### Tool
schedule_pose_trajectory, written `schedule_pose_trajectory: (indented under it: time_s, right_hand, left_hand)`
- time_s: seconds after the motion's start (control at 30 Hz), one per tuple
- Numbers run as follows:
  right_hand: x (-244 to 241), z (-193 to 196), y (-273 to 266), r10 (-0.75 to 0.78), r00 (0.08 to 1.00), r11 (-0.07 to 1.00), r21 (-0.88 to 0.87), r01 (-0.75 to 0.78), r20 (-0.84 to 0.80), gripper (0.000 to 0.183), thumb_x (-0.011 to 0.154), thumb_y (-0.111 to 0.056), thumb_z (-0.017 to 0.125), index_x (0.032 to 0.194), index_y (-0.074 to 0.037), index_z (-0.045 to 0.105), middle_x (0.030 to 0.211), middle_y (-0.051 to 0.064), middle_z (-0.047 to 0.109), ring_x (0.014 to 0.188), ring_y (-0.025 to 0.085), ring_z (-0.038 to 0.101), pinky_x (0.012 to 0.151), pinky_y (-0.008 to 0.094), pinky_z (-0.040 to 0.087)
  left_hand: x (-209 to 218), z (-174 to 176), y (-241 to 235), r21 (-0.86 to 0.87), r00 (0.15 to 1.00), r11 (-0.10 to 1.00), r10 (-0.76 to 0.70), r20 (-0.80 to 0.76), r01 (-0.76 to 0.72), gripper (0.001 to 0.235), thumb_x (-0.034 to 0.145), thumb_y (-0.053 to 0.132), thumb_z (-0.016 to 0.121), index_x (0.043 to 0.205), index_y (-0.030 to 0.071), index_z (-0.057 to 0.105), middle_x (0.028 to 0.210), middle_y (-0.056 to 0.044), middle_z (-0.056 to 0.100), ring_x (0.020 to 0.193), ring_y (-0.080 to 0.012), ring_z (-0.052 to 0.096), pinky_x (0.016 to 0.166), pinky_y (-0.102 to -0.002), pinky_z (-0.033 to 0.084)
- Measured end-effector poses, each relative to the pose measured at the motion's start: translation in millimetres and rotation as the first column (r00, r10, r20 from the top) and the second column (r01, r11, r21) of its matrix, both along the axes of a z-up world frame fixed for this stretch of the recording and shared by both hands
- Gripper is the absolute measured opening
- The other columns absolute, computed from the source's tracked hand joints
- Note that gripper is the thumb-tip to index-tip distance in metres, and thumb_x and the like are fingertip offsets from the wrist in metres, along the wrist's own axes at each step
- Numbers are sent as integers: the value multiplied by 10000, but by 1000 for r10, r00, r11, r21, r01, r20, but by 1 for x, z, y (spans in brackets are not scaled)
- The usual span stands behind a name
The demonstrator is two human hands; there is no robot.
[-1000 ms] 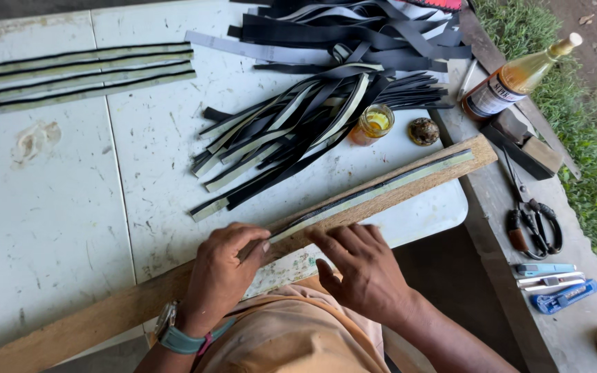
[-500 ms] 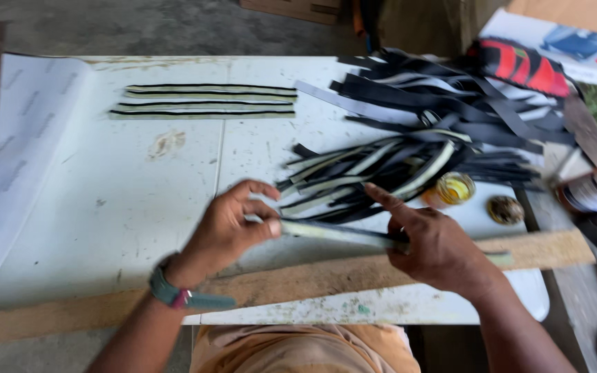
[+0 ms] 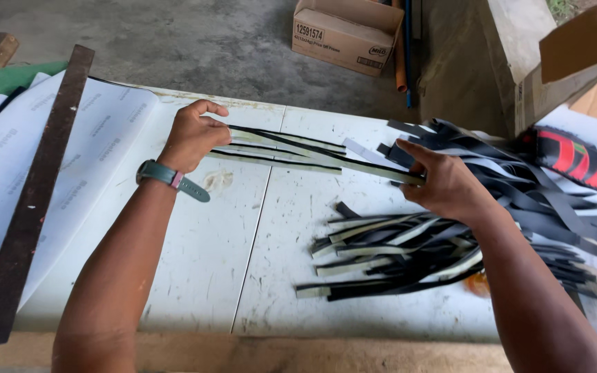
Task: The person repeatedly picks up black and white rubber strips, applies a yellowish substance from a small jar to one strip, and presses the two strips together on a wooden board. The person then places the assembled strip on the table and repeats the process with additional strips.
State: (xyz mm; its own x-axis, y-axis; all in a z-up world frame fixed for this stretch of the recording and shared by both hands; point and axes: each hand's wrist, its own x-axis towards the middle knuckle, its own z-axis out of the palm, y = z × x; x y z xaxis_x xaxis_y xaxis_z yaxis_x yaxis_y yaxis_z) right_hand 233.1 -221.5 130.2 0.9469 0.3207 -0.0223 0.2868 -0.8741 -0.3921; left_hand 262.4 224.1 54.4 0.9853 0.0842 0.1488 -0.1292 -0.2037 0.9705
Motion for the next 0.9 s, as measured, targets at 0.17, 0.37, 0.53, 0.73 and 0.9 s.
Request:
schedule_pose_trajectory:
  time_s: [0.17,0.37,0.53,0.73,0.9]
  right_hand:
    - [76,-39,11,61,990,998,-24,-58,126,823,741,-173,802,1509,-137,508,1045,213,739,896,321,711,849,406,547]
    - [143,-87,24,-77,996,995,66,75,34,706,809,-172,757,1483,-96,562,957,143,781,805,258,751,791,369,585]
    - [175,-112,44,-63,998,991,120,61,14,737,805,-143,772,1496,-70,527,999,120,779,802,218,736,767,345,588]
    - [153,-126,57,-3,1000,987,162,8,-26,847,786,-74,696,1572,-116,384,1108,117,743,825,250,745,789,341,606]
    - [141,-129,73,107,989,961,246,-129,101,879,780,30,572,1605,-92,292,1165,170,743,1035,328,727,917,393,582]
  left_hand:
    - [62,-30,14,122,987,980,158,-20,-155,365,766,13,724,1125,8,658,848,-79,754,749,-107,717,675,-265,557]
    - [126,-43,28,348,942,886,334,-21,-307,323,746,86,776,1055,44,692,848,-104,767,752,-146,743,689,-284,570]
    - [152,-47,42,339,938,883,347,-10,-324,314,744,73,759,1048,48,690,910,-105,764,805,-168,771,711,-286,609]
    - [153,-40,45,356,970,907,242,0,-226,313,754,51,753,1062,43,700,909,-110,773,816,-165,763,733,-291,605]
    - [153,-19,40,371,976,906,216,15,-205,303,760,56,741,1060,49,703,895,-100,772,797,-151,759,737,-296,606]
